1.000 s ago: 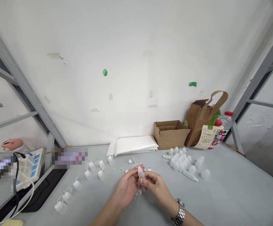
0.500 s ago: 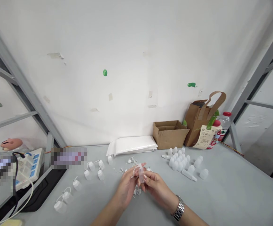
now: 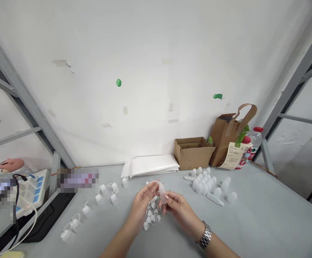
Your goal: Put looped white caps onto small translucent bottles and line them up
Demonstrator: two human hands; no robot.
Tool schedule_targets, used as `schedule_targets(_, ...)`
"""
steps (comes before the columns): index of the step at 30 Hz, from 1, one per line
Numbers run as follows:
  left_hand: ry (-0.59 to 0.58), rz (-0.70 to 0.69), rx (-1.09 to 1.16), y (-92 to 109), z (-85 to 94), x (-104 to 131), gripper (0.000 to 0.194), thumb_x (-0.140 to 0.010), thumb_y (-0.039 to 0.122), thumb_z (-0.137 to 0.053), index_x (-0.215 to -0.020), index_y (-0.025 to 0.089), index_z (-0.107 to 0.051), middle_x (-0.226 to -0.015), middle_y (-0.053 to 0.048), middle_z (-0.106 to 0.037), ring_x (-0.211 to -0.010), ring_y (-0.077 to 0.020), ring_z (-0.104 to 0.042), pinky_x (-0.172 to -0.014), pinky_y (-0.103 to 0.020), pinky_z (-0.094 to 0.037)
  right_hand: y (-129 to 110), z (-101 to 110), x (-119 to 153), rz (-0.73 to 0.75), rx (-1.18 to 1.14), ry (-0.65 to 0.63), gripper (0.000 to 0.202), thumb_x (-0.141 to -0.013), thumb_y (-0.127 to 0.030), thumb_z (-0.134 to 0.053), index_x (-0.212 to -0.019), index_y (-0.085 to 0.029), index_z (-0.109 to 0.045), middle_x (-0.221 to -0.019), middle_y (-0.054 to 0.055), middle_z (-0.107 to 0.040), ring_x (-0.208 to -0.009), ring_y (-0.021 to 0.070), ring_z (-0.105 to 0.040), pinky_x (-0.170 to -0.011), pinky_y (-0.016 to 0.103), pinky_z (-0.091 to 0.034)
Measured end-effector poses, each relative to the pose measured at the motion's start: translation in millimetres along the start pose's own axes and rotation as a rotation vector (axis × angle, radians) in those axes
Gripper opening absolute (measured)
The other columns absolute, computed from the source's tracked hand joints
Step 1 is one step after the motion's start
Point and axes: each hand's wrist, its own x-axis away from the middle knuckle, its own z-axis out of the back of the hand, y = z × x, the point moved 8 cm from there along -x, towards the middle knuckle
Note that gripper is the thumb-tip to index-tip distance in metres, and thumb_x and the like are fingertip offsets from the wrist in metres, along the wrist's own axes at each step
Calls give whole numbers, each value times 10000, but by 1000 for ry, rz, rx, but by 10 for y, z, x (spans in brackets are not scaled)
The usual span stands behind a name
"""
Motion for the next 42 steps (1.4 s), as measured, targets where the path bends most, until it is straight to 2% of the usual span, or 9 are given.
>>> schedule_targets(4,3,-59,-552,101,178,-72,265,-648,435,-625,-723,182,-645,-739,-41,-649,-717,-197,-559,-679,-295,-401,-212,307,17,93,1,205,330,-726,-450,-619,-838,-143,-656,-609,3,-553,-556,104,-453,-584,242,-376)
schedule_targets(7,-40,-110,-853,98,197,-80,217,-651,405,-619,-615,192,-591,-663,-11,-589,-660,-182,-514,-632,-280,-366,-245,395,26,100,-34,254,332,-713,-433,-637,-889,-151,-659,-682,15,-578,-549,94,-443,-587,241,-379)
schedule_targets(11,-28,-144,-1001,-3,148,-52,252,-661,445,-598,-611,204,-545,-658,0,-551,-680,-191,-499,-615,-271,-328,-161,357,31,65,-73,250,337,-690,-433,-657,-872,-150,-660,-716,22,-586,-535,90,-434,-577,238,-375)
schedule_targets(14,-2,-255,-1125,-36,32,-6,269,-614,453,-650,-673,211,-547,-698,-7,-549,-730,-213,-491,-645,-284,-318,-114,309,32,59,-70,226,288,-715,-422,-639,-797,-146,-655,-674,9,-572,-536,89,-437,-585,232,-372)
schedule_targets(19,-51,-296,-1293,-135,-104,29,191,-671,373,-629,-726,205,-555,-790,-36,-563,-789,-231,-493,-677,-303,-337,-75,272,23,61,-43,200,272,-743,-406,-616,-769,-138,-653,-651,4,-561,-538,88,-440,-580,225,-365)
schedule_targets(24,-39,-291,-1356,-127,-58,17,128,-755,314,-538,-749,196,-587,-811,-57,-556,-832,-237,-497,-714,-319,-355,-41,258,25,50,-52,201,273,-716,-415,-639,-741,-143,-633,-688,12,-577,-534,88,-452,-586,228,-365)
schedule_targets(31,-28,-289,-1313,-131,20,14,90,-719,247,-561,-778,198,-609,-845,-61,-536,-846,-242,-488,-733,-339,-371,-16,267,21,52,-7,194,266,-741,-413,-614,-705,-150,-607,-637,-2,-559,-533,89,-449,-584,222,-355)
schedule_targets(37,2,-361,-1171,-54,31,18,99,-724,284,-563,-756,215,-625,-858,-65,-549,-862,-243,-499,-762,-359,-393,2,271,24,49,15,200,285,-724,-428,-625,-770,-147,-628,-688,11,-580,-540,94,-450,-580,235,-358)
schedule_targets(42,127,-386,-915,83,111,11,111,-705,327,-592,-721,227,-638,-967,-66,-603,-945,-247,-520,-823,-359,-379,26,262,30,46,42,195,285,-737,-416,-618,-803,-140,-641,-688,17,-588,-548,92,-454,-584,233,-361)
